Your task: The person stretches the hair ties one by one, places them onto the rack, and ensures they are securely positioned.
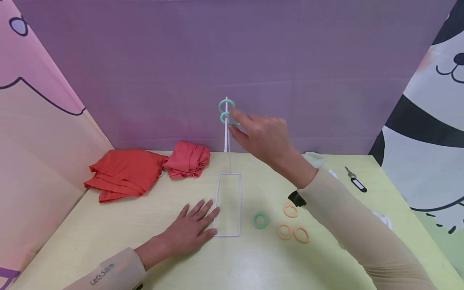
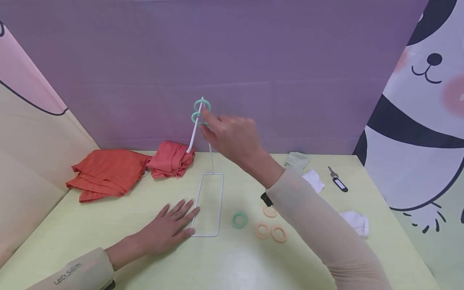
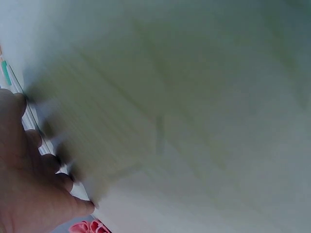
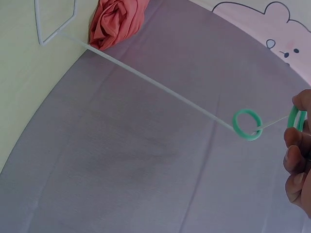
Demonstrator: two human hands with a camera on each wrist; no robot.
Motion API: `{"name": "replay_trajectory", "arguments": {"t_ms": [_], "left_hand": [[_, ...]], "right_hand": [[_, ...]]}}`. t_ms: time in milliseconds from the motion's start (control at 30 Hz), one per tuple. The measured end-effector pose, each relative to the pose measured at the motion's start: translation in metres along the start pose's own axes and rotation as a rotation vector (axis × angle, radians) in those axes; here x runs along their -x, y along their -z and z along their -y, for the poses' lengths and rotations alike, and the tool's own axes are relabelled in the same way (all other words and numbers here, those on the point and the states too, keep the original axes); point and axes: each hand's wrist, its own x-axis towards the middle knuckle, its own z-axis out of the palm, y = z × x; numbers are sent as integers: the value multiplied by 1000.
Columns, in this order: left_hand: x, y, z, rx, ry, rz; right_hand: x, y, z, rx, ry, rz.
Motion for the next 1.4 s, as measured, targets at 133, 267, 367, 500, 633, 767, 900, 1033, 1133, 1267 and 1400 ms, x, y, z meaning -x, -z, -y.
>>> {"name": "replay_trajectory", "arguments": {"t_ms": [133, 267, 367, 500, 633, 767, 900, 1033, 1133, 1267, 1400], "left_hand": [[0, 1, -2, 12, -8, -6], [0, 2, -2, 16, -12, -9], [0, 1, -2, 6, -2, -5], [-1, 1, -2, 4, 0, -5], [-1, 1, -2, 3, -6, -7], [0, 1, -1, 0, -2, -5], [0, 1, 1, -2, 0, -4], [-1, -1, 3, 0, 0, -7], [0, -1, 4, 1, 5, -5], [0, -1, 4, 9, 5, -1], [1, 0, 3, 16, 0, -2]], "right_hand": [[-2, -8, -3, 17, -22, 5], [-4, -15, -5, 24, -56, 30], [-5, -21, -7, 30, -84, 49], [-6, -27, -9, 29, -110, 62], [-7, -29, -9, 34, -136, 76], [-8, -31, -9, 34, -161, 98], [-9, -33, -9, 30, -179, 123], [-10, -34, -8, 22, -193, 153], [-12, -35, -7, 19, -203, 168], [-12, -35, -6, 19, -219, 189], [-11, -31, -6, 25, -230, 217]]}}
